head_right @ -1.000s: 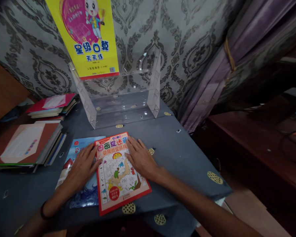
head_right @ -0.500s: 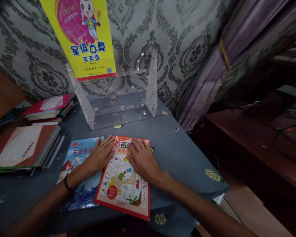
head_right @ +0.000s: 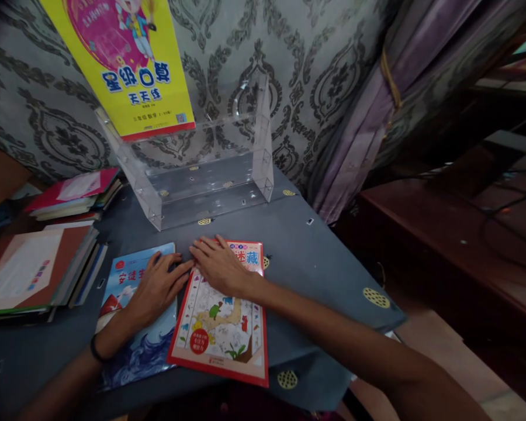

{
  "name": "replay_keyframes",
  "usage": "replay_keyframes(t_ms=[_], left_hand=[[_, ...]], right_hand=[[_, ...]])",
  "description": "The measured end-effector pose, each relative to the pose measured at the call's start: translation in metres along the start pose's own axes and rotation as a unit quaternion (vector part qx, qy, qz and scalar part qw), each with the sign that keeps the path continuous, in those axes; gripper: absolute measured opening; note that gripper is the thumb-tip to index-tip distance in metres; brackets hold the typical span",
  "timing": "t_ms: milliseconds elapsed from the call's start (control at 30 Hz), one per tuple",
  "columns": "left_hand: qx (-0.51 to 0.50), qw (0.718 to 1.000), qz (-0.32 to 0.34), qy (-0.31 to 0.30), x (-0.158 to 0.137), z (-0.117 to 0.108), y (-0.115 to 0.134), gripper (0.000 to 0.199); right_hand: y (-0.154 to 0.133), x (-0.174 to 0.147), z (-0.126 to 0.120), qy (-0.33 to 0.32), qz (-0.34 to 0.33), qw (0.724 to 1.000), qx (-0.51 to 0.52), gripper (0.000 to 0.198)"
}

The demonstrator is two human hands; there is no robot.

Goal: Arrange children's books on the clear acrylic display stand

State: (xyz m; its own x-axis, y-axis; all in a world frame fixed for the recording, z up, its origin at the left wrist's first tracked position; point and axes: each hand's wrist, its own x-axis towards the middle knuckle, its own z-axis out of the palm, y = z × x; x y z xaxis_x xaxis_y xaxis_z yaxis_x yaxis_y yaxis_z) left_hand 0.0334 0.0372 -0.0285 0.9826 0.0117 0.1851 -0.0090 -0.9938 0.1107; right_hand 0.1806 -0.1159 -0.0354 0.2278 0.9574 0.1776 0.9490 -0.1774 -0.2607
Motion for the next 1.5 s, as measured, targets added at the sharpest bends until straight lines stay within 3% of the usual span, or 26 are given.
replay_keyframes(t_ms=[167,367,500,700,833,933,1067,1367,1500], left_hand=[[0.018,1.0,0.008,-0.015,-0.001,-0.002,0.0,0.041],[0.022,0.999,0.017,-0.017,-0.006,-0.002,-0.002,0.048],[0.027,0.999,0.032,0.0,-0.016,-0.002,-0.004,0.048],[0.035,0.999,0.025,0.025,-0.037,-0.005,-0.002,0.056],[0.002,0.994,0.113,-0.002,-0.045,-0.005,0.021,0.077],[-0.002,0.986,0.161,-0.044,-0.046,-0.001,0.039,0.071],[-0.005,0.989,0.139,-0.04,-0.044,0.005,0.046,0.053],[-0.02,0.99,0.137,-0.019,-0.042,0.003,0.045,0.047],[-0.024,0.99,0.137,-0.001,-0.041,0.0,0.047,0.045]], right_hand=[[0.013,-0.012,-0.007,0.0,0.038,0.999,0.001,0.047],[0.04,-0.064,-0.011,0.025,0.114,0.993,-0.024,0.048],[0.047,-0.086,-0.01,0.039,0.132,0.99,-0.031,0.046],[0.064,-0.064,-0.014,0.014,0.1,0.993,-0.053,0.045],[0.083,-0.044,-0.016,0.023,0.092,0.994,-0.051,0.043],[0.089,-0.044,-0.015,0.026,0.092,0.995,-0.038,0.045],[0.078,-0.067,-0.012,0.018,0.076,0.996,-0.033,0.048],[0.014,-0.152,-0.015,-0.007,0.028,1.0,-0.005,0.064],[-0.01,-0.17,-0.016,-0.005,0.011,1.0,0.004,0.059]])
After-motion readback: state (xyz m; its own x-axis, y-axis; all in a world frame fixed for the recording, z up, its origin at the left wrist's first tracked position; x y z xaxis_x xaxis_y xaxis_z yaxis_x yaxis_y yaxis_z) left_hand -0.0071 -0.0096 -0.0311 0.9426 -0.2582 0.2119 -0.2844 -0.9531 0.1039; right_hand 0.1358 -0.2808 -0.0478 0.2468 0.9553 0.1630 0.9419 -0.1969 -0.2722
